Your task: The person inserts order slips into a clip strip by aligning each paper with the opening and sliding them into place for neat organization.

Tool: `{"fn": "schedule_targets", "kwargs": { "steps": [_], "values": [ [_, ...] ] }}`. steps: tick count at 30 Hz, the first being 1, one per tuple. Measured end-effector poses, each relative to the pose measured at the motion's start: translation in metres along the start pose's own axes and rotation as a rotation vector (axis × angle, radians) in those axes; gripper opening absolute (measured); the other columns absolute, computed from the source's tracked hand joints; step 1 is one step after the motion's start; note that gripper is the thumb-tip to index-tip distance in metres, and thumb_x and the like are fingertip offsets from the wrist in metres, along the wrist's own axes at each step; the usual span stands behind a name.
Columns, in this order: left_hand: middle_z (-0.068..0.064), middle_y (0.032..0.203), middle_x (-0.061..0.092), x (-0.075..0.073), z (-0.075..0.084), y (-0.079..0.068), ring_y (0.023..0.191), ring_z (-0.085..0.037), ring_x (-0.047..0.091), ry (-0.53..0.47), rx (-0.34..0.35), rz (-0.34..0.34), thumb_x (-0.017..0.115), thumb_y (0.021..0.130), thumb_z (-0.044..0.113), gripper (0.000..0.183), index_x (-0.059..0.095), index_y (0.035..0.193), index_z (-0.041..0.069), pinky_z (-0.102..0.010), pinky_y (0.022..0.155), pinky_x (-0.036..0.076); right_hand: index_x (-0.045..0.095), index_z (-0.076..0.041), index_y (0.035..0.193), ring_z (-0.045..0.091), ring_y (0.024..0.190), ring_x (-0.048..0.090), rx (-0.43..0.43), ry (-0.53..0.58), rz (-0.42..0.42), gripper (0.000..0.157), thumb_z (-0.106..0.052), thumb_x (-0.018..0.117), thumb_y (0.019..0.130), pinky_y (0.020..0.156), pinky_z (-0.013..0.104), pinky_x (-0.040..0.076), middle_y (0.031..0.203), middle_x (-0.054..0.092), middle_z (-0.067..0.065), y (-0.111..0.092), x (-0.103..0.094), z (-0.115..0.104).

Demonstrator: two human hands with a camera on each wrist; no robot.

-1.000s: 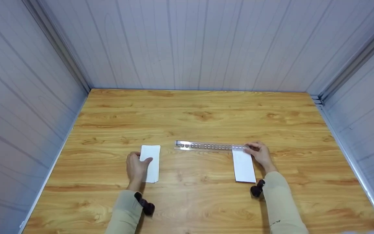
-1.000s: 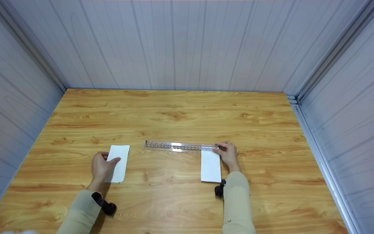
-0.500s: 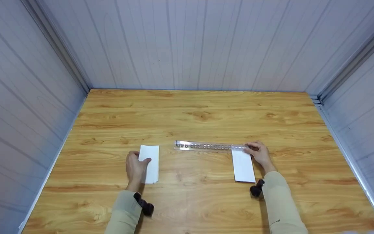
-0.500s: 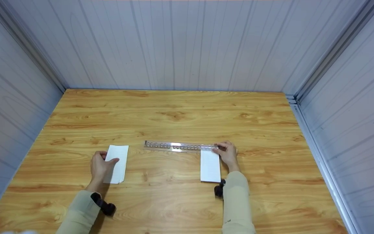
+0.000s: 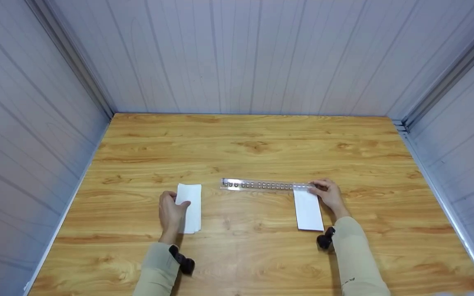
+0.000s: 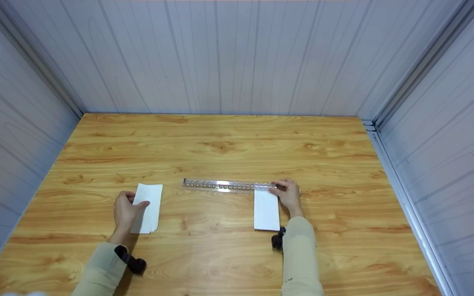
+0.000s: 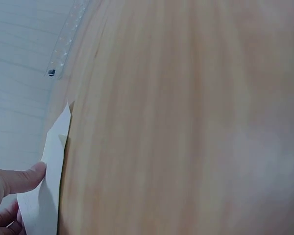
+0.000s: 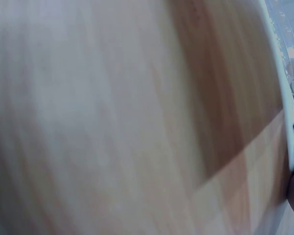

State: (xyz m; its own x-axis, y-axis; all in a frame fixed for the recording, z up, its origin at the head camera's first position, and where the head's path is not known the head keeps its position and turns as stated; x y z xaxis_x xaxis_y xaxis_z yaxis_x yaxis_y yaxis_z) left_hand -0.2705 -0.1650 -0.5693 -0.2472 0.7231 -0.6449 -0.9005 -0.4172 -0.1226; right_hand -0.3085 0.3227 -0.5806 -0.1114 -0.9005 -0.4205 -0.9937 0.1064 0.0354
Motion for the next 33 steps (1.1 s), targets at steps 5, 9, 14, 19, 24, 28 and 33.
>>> {"fn": "schedule_targets", "kwargs": {
  "steps": [5, 9, 14, 19, 24, 28, 33],
  "values": [
    [-0.018, 0.099, 0.049, 0.000, 0.000, 0.001, 0.095, -0.031, 0.048, -0.008, -0.011, 0.004, 0.071, 0.071, 0.005, 0.041, 0.047, 0.102, -0.003, -0.040, 0.080, 0.038, 0.063, 0.008, 0.098, 0.014, 0.084, 0.052, 0.001, 0.001, 0.012, 0.026, -0.003, 0.068, 0.075, 0.070, 0.014, 0.041, 0.095, 0.054, 0.016, 0.001, -0.001, 0.001],
    [-0.021, 0.101, 0.050, -0.001, 0.002, -0.001, 0.097, -0.033, 0.048, -0.027, 0.010, -0.015, 0.070, 0.072, 0.003, 0.040, 0.045, 0.102, -0.004, -0.042, 0.081, 0.038, 0.063, 0.007, 0.099, 0.017, 0.087, 0.051, 0.005, -0.032, 0.004, 0.025, -0.003, 0.068, 0.076, 0.072, 0.014, 0.039, 0.097, 0.054, 0.015, 0.002, -0.001, 0.001],
    [-0.023, 0.102, 0.052, -0.001, 0.002, -0.002, 0.097, -0.034, 0.050, -0.044, 0.018, -0.033, 0.068, 0.074, 0.003, 0.037, 0.044, 0.101, -0.004, -0.042, 0.081, 0.039, 0.064, 0.005, 0.100, 0.020, 0.091, 0.050, 0.020, -0.059, -0.007, 0.024, -0.003, 0.067, 0.077, 0.075, 0.016, 0.038, 0.099, 0.054, 0.015, 0.003, 0.000, 0.002],
    [-0.022, 0.099, 0.054, -0.003, 0.003, -0.003, 0.092, -0.033, 0.052, -0.058, 0.021, -0.022, 0.068, 0.073, 0.001, 0.039, 0.044, 0.103, -0.004, -0.041, 0.078, 0.040, 0.064, 0.006, 0.099, 0.018, 0.089, 0.050, 0.007, -0.046, 0.009, 0.026, -0.005, 0.068, 0.076, 0.074, 0.017, 0.039, 0.096, 0.055, 0.015, 0.003, 0.000, 0.003],
    [-0.024, 0.098, 0.055, -0.005, 0.007, -0.005, 0.091, -0.034, 0.053, -0.082, 0.032, -0.013, 0.068, 0.071, -0.002, 0.040, 0.048, 0.106, -0.006, -0.042, 0.078, 0.040, 0.063, 0.007, 0.098, 0.014, 0.086, 0.050, -0.003, -0.028, 0.016, 0.026, -0.004, 0.068, 0.075, 0.074, 0.016, 0.039, 0.094, 0.056, 0.014, 0.002, 0.000, 0.002],
    [-0.024, 0.097, 0.057, -0.005, 0.011, -0.006, 0.090, -0.034, 0.054, -0.097, 0.055, -0.016, 0.067, 0.072, -0.002, 0.037, 0.052, 0.106, -0.009, -0.042, 0.078, 0.041, 0.063, 0.006, 0.100, 0.015, 0.087, 0.050, 0.006, -0.038, 0.006, 0.026, -0.004, 0.067, 0.076, 0.074, 0.016, 0.039, 0.096, 0.055, 0.014, 0.002, 0.000, 0.002],
    [-0.025, 0.096, 0.059, -0.007, 0.019, -0.010, 0.090, -0.033, 0.055, -0.100, 0.091, -0.033, 0.065, 0.076, 0.000, 0.029, 0.059, 0.102, -0.010, -0.041, 0.078, 0.042, 0.064, 0.005, 0.100, 0.018, 0.089, 0.049, 0.006, -0.049, -0.006, 0.026, -0.004, 0.067, 0.076, 0.075, 0.018, 0.039, 0.096, 0.055, 0.015, 0.001, 0.001, 0.001]
  ]
}}
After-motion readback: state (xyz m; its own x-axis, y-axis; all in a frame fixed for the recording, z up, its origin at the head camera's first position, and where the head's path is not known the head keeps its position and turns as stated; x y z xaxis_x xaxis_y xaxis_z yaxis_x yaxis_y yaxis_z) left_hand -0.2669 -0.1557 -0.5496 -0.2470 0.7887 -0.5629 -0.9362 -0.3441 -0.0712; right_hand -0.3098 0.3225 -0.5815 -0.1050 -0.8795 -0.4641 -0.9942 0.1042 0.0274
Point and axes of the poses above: each hand's wrist, its own y-axis towards the middle knuckle, its own x-axis out of the palm, z = x × y, the point moved 8 cm from there along y, towards the middle knuckle
